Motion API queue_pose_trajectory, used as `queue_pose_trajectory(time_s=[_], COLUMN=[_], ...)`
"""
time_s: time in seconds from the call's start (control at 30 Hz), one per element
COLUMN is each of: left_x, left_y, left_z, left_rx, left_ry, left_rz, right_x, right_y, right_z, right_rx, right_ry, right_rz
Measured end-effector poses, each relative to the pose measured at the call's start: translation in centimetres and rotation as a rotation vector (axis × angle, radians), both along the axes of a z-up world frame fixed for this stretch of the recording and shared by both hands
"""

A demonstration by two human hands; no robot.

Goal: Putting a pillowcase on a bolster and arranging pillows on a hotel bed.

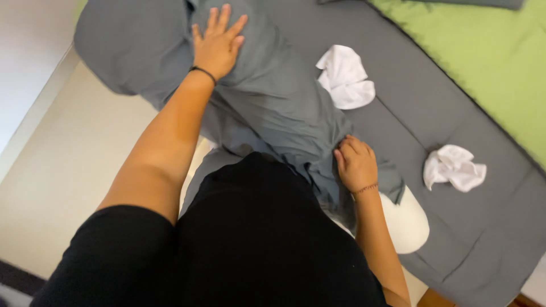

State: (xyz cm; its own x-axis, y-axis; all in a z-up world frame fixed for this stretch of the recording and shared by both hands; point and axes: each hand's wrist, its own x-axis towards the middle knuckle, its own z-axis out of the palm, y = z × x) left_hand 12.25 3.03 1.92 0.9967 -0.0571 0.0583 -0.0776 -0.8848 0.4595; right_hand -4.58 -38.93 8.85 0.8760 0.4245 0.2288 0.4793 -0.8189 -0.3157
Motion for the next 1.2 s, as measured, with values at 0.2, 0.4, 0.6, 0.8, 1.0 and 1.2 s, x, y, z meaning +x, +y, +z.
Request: queue_pose_trajectory(time_s=[0.2, 0.4, 0.6, 0.8, 1.0, 1.2], left_x=[-0.6, -1.0, -1.0, -2.0, -2.5, -3.0], left_y=[0.4, 1.0, 1.1, 1.2, 1.6, 1.8], left_z=[-0.7, -1.0, -0.5, -0.8, -0.4, -1.0], left_rx=[0.006, -0.009, -0.004, -0.02, -0.051, -0.04], left_ry=[-0.017, -0.016, 0.014, 0.019, 0.005, -0.028], left_rz=[0.019, 0.01, -0.007, 0.025, 0.047, 0.077], right_x=[-6.8, -9.6, -13.6, -18.4, -10.8, -3.4], right_y=[-6.8, -9.1, -11.8, -16.2, -12.6, -10.5], right_z=[1.1, -0.6, 0.4, -0.3, 3.4, -2.5], right_rx=[0.066, -0.046, -0.076, -0.153, -0.105, -0.149], right_ry=[-0.058, 0.163, 0.242, 0.344, 0.048, 0.326], right_rz=[-0.526, -1.026, -1.113, -1.275, -1.031, -0.79])
